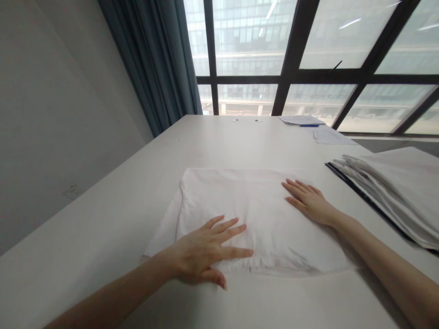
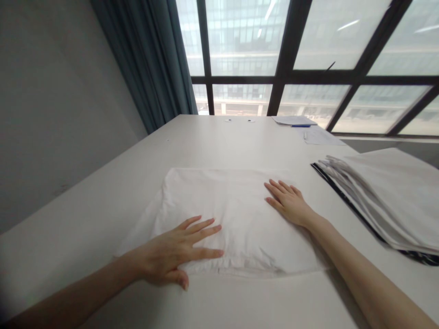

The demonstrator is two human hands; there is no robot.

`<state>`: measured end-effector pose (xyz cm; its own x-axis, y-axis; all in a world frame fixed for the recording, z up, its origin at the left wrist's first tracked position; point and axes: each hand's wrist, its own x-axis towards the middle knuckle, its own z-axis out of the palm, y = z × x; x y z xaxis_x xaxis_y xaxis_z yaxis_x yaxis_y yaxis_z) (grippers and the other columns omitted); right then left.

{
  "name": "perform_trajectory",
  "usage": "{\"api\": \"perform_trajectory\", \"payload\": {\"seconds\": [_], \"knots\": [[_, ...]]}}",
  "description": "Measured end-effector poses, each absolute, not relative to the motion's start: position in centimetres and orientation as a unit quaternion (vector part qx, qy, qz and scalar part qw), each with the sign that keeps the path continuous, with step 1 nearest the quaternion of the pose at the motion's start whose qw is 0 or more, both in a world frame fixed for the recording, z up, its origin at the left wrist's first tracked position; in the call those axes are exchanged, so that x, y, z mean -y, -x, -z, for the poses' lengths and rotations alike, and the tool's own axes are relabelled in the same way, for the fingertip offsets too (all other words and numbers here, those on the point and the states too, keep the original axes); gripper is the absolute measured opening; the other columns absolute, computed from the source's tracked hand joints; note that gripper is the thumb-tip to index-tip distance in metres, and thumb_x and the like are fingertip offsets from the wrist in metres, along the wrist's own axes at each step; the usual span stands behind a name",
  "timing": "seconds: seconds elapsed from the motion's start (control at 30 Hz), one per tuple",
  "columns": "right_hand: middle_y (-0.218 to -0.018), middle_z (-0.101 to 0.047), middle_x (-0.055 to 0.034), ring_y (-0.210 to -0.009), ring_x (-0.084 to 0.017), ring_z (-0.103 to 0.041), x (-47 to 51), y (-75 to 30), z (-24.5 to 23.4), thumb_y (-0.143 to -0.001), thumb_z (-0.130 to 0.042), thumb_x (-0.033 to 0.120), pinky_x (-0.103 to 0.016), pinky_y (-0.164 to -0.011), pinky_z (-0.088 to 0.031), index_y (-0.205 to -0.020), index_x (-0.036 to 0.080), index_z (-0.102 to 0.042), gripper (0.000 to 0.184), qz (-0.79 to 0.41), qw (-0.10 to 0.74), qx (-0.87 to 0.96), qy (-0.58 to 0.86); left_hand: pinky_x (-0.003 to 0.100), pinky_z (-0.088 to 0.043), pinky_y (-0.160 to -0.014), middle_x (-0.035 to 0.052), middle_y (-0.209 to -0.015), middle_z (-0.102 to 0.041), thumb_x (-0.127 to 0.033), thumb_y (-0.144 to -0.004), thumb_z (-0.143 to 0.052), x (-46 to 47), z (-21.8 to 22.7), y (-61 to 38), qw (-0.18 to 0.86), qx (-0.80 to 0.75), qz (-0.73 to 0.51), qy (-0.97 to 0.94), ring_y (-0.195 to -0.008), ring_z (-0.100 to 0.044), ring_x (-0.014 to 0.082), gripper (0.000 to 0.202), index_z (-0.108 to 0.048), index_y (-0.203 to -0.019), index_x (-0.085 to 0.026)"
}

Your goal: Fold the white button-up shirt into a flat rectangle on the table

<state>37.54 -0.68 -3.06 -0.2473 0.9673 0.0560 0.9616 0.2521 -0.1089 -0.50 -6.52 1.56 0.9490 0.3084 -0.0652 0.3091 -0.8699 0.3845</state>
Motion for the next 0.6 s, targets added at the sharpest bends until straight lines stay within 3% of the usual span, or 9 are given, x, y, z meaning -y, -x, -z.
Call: {"api": "perform_trajectory", "payload": {"seconds": [0.23, 0.37, 0.47, 0.6], "knots": [[-0.146, -0.045, -0.012, -0.135, -0.027, -0.04, -0.1, -39.4, 3.8, -0.096, -0.03, 0.045, -0.047, -0.106, -0.038, -0.137, 0.019, -0.048, 0.052, 0.053, 0.102, 0.725, 0.679, 0.05, -0.01, -0.118, 0.0026, -0.158, -0.021, -0.065, -0.093, -0.016, 6.5, -1.8, 1.2, 0.237, -0.192, -0.034, -0.952, -0.146, -0.018, 0.0279, 0.066, -0.025, -0.15, -0.033], [-0.133, -0.055, -0.021, -0.117, -0.038, -0.053, 0.4, -39.0, 3.3, -0.093, -0.036, 0.04, -0.054, -0.09, -0.047, -0.133, 0.01, -0.052, 0.052, 0.12, 0.108, 0.656, 0.738, 0.045, -0.012, -0.119, 0.0038, -0.156, -0.03, -0.051, -0.1, -0.018, 5.6, -0.7, 2.1, 0.186, -0.253, -0.088, -0.945, -0.145, -0.022, 0.0218, 0.057, -0.019, -0.152, -0.028], [-0.122, -0.059, -0.0219, -0.106, -0.038, -0.057, 0.6, -38.9, 3.1, -0.089, -0.042, 0.037, -0.052, -0.085, -0.048, -0.131, 0.011, -0.053, 0.051, 0.146, 0.124, 0.642, 0.743, 0.047, -0.019, -0.117, 0.0052, -0.153, -0.036, -0.039, -0.102, -0.025, 4.6, 0.3, 2.7, 0.119, -0.328, -0.111, -0.93, -0.143, -0.028, 0.0215, 0.048, -0.031, -0.148, -0.026], [-0.114, -0.059, -0.0224, -0.101, -0.032, -0.059, 0.1, -39.9, 3.5, -0.084, -0.047, 0.032, -0.046, -0.09, -0.047, -0.13, 0.008, -0.055, 0.053, 0.125, 0.208, 0.643, 0.726, 0.05, -0.024, -0.114, 0.0044, -0.148, -0.043, -0.029, -0.101, -0.031, 3.7, 1.2, 3.1, 0.05, -0.401, -0.116, -0.907, -0.139, -0.035, 0.0221, 0.039, -0.051, -0.134, -0.029]]}}
